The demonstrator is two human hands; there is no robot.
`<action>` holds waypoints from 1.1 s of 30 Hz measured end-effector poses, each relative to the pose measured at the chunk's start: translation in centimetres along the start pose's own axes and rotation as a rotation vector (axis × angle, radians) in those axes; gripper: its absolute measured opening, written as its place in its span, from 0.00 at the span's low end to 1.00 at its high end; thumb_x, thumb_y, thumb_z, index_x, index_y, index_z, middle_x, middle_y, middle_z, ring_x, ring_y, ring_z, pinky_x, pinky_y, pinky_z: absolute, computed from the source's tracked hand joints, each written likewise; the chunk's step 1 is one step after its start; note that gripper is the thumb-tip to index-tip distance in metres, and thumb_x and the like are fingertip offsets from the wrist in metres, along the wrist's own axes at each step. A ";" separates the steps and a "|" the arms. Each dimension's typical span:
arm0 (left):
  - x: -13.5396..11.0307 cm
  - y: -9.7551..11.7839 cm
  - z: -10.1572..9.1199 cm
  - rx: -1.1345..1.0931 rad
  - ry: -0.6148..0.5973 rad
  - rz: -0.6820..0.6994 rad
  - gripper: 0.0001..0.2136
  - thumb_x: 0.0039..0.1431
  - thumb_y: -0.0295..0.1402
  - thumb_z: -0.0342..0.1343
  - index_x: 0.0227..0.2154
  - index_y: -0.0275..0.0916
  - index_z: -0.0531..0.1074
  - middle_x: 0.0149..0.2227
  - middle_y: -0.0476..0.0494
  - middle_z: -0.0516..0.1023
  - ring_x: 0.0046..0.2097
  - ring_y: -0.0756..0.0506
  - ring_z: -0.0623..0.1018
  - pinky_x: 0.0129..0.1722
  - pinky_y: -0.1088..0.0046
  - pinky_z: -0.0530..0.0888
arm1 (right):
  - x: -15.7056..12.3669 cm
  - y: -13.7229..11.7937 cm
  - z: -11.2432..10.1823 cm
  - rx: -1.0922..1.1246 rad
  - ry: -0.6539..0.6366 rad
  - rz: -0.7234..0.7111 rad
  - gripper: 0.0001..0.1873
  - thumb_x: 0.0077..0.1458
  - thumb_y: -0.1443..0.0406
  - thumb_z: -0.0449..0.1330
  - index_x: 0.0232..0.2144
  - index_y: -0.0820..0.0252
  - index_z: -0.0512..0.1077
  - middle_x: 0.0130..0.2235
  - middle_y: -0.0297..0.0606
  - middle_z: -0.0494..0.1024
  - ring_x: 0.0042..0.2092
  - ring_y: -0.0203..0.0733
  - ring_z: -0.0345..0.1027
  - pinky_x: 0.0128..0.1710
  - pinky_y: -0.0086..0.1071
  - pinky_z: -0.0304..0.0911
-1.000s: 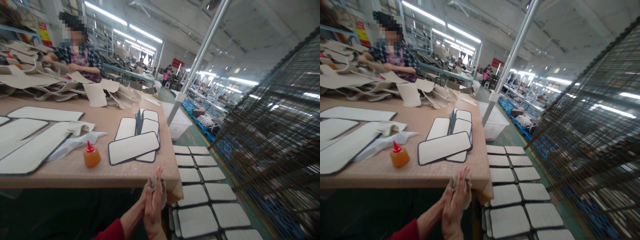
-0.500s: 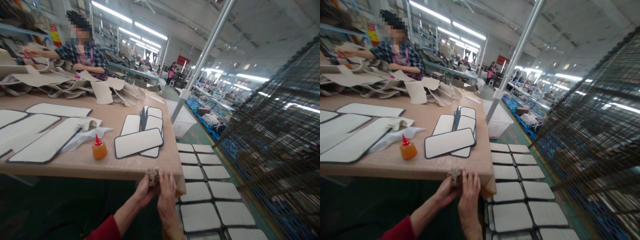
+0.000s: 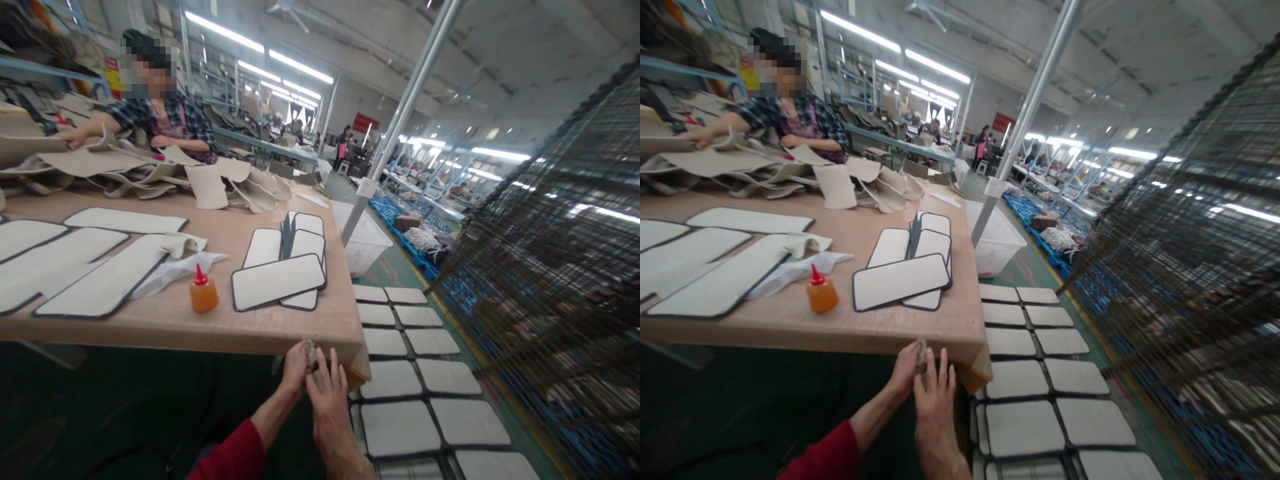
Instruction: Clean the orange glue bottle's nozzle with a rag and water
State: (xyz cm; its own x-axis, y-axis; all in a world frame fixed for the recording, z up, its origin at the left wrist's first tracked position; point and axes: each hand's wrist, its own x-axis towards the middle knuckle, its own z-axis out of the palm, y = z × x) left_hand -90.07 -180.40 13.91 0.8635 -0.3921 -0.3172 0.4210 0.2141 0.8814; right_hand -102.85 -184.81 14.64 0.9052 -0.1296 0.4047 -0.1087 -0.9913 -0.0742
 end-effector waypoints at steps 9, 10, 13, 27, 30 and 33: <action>-4.5 0.4 0.4 0.086 -0.208 0.106 0.07 0.47 0.37 0.59 0.25 0.39 0.71 0.26 0.49 0.73 0.32 0.45 0.71 0.38 0.72 0.65 | -0.3 0.1 1.0 -0.048 -0.025 -0.099 0.35 0.43 0.74 0.52 0.57 0.67 0.59 0.55 0.53 0.67 0.58 0.61 0.55 0.51 0.53 0.55; -4.8 0.1 0.5 0.097 -0.202 0.117 0.07 0.48 0.38 0.58 0.24 0.40 0.70 0.25 0.49 0.72 0.31 0.45 0.70 0.37 0.72 0.65 | -0.3 0.0 1.0 -0.030 -0.029 -0.130 0.35 0.42 0.73 0.52 0.56 0.70 0.59 0.54 0.55 0.68 0.57 0.61 0.57 0.51 0.53 0.54; -3.9 -0.1 -0.5 0.117 -0.123 0.119 0.09 0.48 0.39 0.56 0.21 0.40 0.68 0.23 0.49 0.70 0.30 0.45 0.69 0.34 0.72 0.65 | -0.7 -0.4 -0.5 0.044 -0.041 -0.218 0.32 0.43 0.73 0.53 0.55 0.68 0.61 0.54 0.52 0.68 0.57 0.59 0.56 0.57 0.55 0.44; -5.0 1.8 -4.7 0.198 -0.227 0.124 0.09 0.47 0.38 0.54 0.18 0.38 0.67 0.19 0.52 0.67 0.25 0.49 0.66 0.26 0.75 0.63 | 0.6 -1.7 -3.3 0.231 -0.104 -0.585 0.18 0.55 0.70 0.47 0.47 0.60 0.68 0.47 0.41 0.75 0.58 0.45 0.56 0.63 0.48 0.31; -4.3 2.9 -7.1 0.172 -0.153 0.103 0.10 0.51 0.40 0.51 0.23 0.39 0.69 0.20 0.51 0.69 0.24 0.49 0.67 0.26 0.75 0.64 | 1.6 -2.3 -5.1 0.176 -0.110 -0.580 0.19 0.55 0.73 0.46 0.46 0.58 0.68 0.50 0.36 0.73 0.63 0.46 0.46 0.63 0.50 0.27; -4.8 3.7 -8.0 0.162 -0.198 0.097 0.11 0.50 0.41 0.54 0.28 0.38 0.72 0.26 0.49 0.74 0.29 0.48 0.71 0.31 0.74 0.67 | 2.8 -2.9 -4.9 0.138 -0.160 -0.468 0.23 0.52 0.74 0.49 0.51 0.56 0.65 0.55 0.36 0.69 0.64 0.48 0.43 0.62 0.53 0.32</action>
State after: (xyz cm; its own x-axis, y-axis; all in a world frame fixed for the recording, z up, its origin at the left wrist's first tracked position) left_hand -90.46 -170.57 15.93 0.8198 -0.5475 -0.1677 0.2752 0.1199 0.9539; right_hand -102.05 -182.45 20.47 0.8968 0.3430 0.2794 0.3684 -0.9287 -0.0424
